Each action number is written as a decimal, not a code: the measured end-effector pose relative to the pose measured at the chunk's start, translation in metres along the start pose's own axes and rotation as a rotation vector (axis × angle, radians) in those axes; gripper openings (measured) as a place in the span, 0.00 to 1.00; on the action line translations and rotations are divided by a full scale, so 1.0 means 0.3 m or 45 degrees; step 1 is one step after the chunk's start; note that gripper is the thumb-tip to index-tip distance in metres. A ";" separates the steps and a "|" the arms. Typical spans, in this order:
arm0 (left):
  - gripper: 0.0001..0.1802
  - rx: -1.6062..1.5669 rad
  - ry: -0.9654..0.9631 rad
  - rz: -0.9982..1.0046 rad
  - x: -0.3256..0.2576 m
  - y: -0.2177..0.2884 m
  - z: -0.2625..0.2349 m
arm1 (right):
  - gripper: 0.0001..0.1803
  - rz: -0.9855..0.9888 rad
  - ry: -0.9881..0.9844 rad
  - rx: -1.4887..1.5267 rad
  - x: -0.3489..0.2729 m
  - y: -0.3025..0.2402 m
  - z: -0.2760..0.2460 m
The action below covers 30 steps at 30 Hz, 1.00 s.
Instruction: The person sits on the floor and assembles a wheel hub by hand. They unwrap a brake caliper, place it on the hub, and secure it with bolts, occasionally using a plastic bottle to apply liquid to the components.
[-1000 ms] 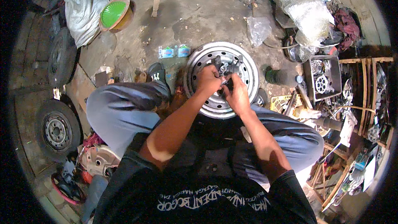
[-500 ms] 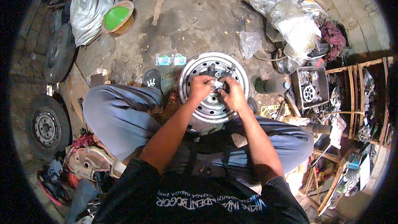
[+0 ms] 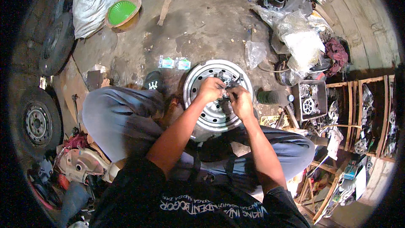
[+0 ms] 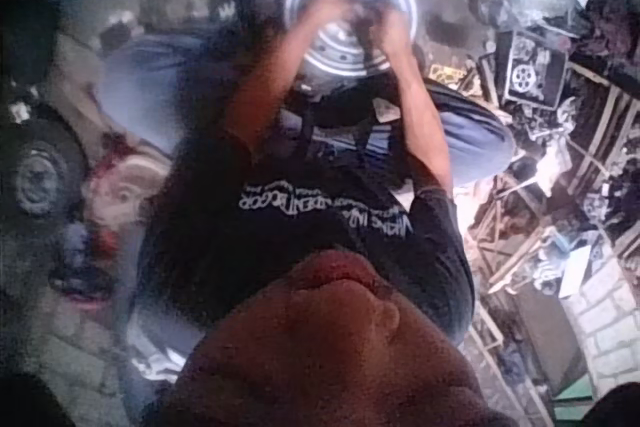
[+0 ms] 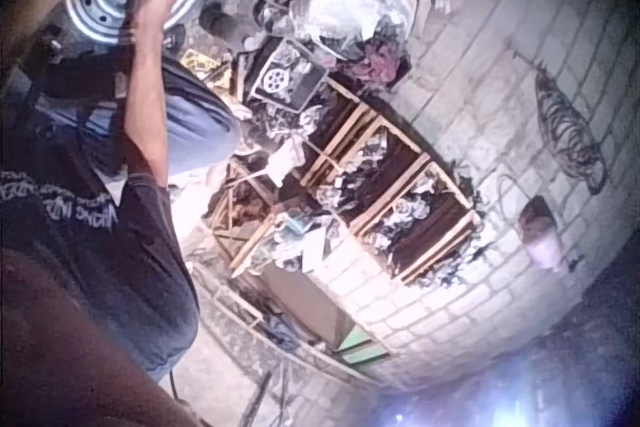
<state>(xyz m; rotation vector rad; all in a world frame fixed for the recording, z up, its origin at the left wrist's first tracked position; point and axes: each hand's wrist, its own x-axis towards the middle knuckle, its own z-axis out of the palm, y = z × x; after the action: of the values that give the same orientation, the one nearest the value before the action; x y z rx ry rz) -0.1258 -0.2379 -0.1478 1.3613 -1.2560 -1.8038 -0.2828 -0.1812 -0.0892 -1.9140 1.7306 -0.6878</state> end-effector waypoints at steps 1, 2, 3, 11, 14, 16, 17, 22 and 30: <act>0.11 0.041 0.001 -0.006 -0.004 0.009 -0.001 | 0.09 0.007 0.042 0.007 0.000 0.001 0.007; 0.11 0.039 -0.007 0.012 0.007 -0.012 -0.007 | 0.09 0.005 0.081 0.014 0.004 -0.007 0.010; 0.10 0.037 -0.014 0.030 0.018 -0.033 -0.012 | 0.08 0.117 0.069 0.017 0.004 -0.022 0.013; 0.08 0.172 -0.009 -0.082 -0.004 -0.010 -0.009 | 0.07 0.074 0.160 -0.174 -0.048 -0.033 0.058; 0.07 0.230 0.030 -0.069 -0.008 -0.010 -0.008 | 0.10 0.008 0.160 -0.207 -0.069 -0.025 0.073; 0.07 0.159 0.036 -0.075 -0.002 -0.019 -0.011 | 0.16 -0.089 0.132 -0.238 -0.078 -0.028 0.072; 0.06 0.130 0.056 -0.086 0.001 -0.026 -0.010 | 0.17 -0.117 0.121 -0.254 -0.078 -0.027 0.073; 0.06 0.024 0.120 -0.085 -0.006 -0.041 0.004 | 0.23 -0.118 0.051 -0.303 -0.087 -0.007 0.084; 0.06 -0.156 0.152 -0.077 -0.009 -0.076 0.024 | 0.27 -0.232 -0.149 -0.591 -0.096 0.022 0.076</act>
<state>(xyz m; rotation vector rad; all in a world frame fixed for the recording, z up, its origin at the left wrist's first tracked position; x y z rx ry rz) -0.1292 -0.2238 -0.1669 1.4282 -1.0358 -1.7810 -0.2755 -0.1531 -0.1124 -2.3903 1.7676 -0.2337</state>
